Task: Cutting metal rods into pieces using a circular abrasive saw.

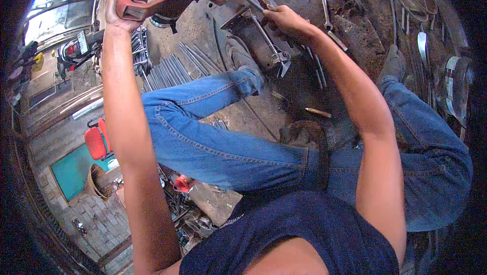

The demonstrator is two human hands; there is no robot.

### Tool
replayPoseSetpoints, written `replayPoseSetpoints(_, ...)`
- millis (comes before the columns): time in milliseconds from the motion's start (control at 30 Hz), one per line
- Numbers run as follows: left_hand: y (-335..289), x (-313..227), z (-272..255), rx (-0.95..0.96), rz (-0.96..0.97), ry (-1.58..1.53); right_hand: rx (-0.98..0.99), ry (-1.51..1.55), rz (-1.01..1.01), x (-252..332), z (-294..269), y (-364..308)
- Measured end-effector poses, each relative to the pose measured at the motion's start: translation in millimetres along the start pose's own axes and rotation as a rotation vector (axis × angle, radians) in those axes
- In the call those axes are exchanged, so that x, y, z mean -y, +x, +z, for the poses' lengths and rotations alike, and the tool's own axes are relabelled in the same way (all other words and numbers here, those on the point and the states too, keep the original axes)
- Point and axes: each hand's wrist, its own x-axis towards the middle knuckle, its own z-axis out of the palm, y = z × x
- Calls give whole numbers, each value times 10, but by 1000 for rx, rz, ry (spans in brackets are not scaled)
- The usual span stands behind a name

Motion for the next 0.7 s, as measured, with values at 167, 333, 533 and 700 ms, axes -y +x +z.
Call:
replayPoseSetpoints(167,-7,20,16,13,31,17,66,65,89,13,-21,11)
replayPoseSetpoints(333,-7,38,33,2,77,47,143,184,143,41,-40,-22)
replayPoseSetpoints(533,-20,59,64,-56,101,41,172,405,283,63,-24,-23)
replayPoseSetpoints(700,-31,70,90,-49,64,18,319,589,328,58,-37,-31)
